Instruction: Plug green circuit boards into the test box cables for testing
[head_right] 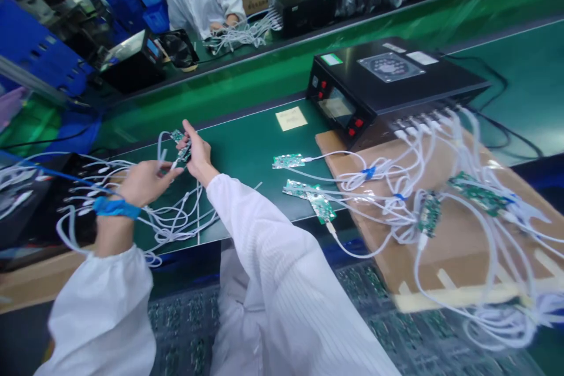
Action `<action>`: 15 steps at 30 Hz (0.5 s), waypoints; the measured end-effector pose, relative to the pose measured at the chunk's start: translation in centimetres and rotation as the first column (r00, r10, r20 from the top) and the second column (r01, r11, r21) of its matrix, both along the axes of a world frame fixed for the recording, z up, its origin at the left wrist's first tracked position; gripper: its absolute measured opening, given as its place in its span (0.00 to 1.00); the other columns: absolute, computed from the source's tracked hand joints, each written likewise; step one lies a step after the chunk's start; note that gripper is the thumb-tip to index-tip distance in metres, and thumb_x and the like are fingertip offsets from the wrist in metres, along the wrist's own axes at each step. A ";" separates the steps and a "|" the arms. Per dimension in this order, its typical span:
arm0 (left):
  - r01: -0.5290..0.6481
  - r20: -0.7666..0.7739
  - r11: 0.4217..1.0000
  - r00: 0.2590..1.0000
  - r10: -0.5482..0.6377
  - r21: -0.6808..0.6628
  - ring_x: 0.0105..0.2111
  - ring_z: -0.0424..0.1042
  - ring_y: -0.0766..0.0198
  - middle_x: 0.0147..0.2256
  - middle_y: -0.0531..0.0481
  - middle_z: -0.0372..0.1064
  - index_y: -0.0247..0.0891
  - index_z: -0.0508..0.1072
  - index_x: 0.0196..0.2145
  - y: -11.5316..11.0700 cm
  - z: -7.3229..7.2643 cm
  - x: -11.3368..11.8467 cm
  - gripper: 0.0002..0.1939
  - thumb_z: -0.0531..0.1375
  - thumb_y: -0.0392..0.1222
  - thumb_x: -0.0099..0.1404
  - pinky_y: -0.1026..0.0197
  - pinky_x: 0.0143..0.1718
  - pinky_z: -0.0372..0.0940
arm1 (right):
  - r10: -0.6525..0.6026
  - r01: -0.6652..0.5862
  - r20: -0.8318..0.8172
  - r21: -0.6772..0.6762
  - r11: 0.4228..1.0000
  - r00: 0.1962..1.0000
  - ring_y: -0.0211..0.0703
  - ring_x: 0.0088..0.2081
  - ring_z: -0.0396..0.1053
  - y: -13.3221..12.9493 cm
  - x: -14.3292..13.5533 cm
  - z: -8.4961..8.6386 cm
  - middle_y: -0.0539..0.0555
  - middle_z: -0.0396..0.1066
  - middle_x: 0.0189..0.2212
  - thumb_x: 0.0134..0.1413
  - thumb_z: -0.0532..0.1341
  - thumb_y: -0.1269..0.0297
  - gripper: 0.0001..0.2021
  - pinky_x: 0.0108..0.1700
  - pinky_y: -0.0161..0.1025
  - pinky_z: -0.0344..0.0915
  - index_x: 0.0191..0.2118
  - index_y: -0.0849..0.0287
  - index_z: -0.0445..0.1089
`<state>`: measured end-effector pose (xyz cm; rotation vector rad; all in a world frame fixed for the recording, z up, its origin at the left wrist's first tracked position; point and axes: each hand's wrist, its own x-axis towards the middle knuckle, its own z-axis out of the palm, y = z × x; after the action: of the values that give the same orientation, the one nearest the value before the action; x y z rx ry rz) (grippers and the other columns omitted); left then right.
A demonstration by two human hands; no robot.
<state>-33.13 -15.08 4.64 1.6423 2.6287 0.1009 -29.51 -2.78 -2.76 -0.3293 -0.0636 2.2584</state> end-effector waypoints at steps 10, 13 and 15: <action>-0.078 0.364 0.978 0.931 0.002 0.192 0.28 0.72 0.57 0.30 0.46 0.74 0.39 0.71 0.36 -0.1 -3.7 0.3 0.10 0.55 0.47 0.70 0.59 0.34 0.62 | -0.002 0.005 0.142 -0.020 1.000 0.990 0.33 0.21 0.61 -1.0 0.1 -0.5 0.42 0.61 0.18 0.62 0.65 0.63 0.12 0.25 0.32 0.62 0.28 0.58 0.65; -0.053 0.248 0.973 0.969 -0.005 0.227 0.28 0.69 0.57 0.28 0.47 0.71 0.39 0.71 0.34 0.1 -3.9 0.9 0.12 0.55 0.48 0.70 0.58 0.34 0.59 | -0.027 0.037 0.170 -0.057 0.998 0.985 0.31 0.18 0.53 -0.9 0.0 -0.6 0.40 0.53 0.15 0.63 0.64 0.63 0.15 0.22 0.31 0.54 0.26 0.56 0.62; -0.041 0.212 0.968 0.977 -0.013 0.247 0.29 0.69 0.56 0.27 0.47 0.71 0.39 0.73 0.35 0.3 -4.1 1.3 0.12 0.55 0.48 0.70 0.58 0.34 0.58 | -0.045 0.061 0.194 -0.072 0.996 0.980 0.31 0.18 0.50 -0.7 -0.2 -0.7 0.39 0.51 0.15 0.63 0.63 0.63 0.15 0.21 0.32 0.52 0.26 0.55 0.60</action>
<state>-31.79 -14.75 0.51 1.5760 2.5477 0.5985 -29.67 -3.46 -3.44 -0.5846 -0.0669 2.1741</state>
